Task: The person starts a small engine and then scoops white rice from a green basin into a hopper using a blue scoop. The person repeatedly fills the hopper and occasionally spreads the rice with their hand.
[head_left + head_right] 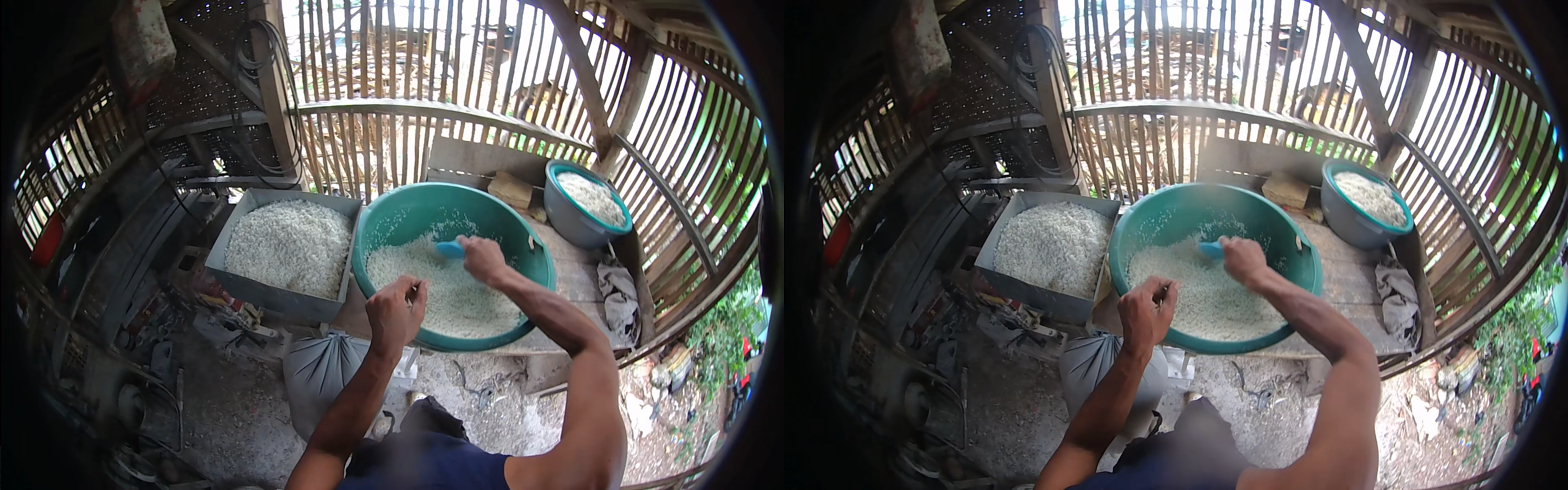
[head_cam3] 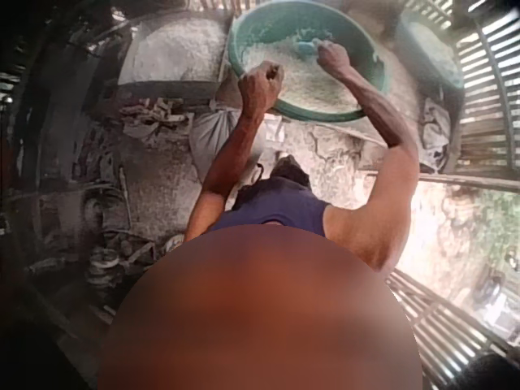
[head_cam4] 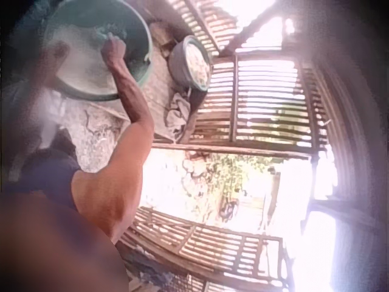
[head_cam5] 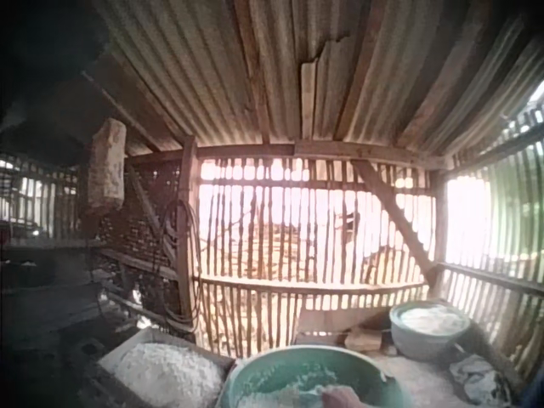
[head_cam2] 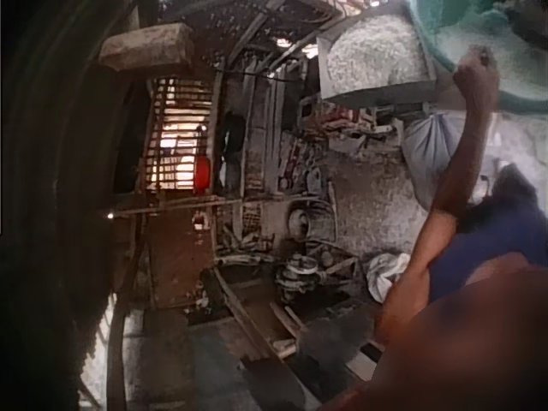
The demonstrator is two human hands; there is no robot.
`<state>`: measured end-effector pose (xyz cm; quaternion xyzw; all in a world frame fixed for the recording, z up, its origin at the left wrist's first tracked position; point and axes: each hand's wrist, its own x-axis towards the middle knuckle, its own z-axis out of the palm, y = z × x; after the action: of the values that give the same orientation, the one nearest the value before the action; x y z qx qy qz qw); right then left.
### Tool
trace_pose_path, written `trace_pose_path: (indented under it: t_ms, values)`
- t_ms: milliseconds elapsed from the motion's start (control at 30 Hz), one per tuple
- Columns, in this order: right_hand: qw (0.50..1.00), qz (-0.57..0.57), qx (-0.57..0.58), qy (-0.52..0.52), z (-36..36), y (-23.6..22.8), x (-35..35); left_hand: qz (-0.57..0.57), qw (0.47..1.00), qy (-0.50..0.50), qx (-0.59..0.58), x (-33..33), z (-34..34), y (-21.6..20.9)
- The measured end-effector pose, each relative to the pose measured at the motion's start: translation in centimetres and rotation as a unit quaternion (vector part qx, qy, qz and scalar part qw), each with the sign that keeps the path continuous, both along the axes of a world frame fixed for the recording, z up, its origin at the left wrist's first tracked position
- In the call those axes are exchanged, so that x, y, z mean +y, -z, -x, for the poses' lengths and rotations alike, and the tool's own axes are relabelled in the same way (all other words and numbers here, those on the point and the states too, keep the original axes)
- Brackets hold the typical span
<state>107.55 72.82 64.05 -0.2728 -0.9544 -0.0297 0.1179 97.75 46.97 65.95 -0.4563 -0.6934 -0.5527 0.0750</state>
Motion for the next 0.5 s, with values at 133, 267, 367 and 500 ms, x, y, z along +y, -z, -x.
trace_pose_path:
  t_ms: [133,267,367,500]
  values:
    - [0.997,0.04,0.069,-0.015,-0.5,-1.2,1.2,-0.014,1.0,-0.008,-0.003,0.2,-0.2,0.4]
    - [0.992,0.065,0.106,0.008,-3.3,-0.5,8.4,-0.019,1.0,-0.02,-0.01,0.1,-0.4,0.3]
    - [0.964,0.219,0.15,0.032,-5.0,2.9,10.5,-0.026,0.999,-0.026,-0.019,0.1,-0.5,0.0]
    - [0.794,0.571,0.196,0.067,-4.7,6.2,7.8,-0.016,0.999,-0.028,-0.035,0.3,-0.6,-0.4]
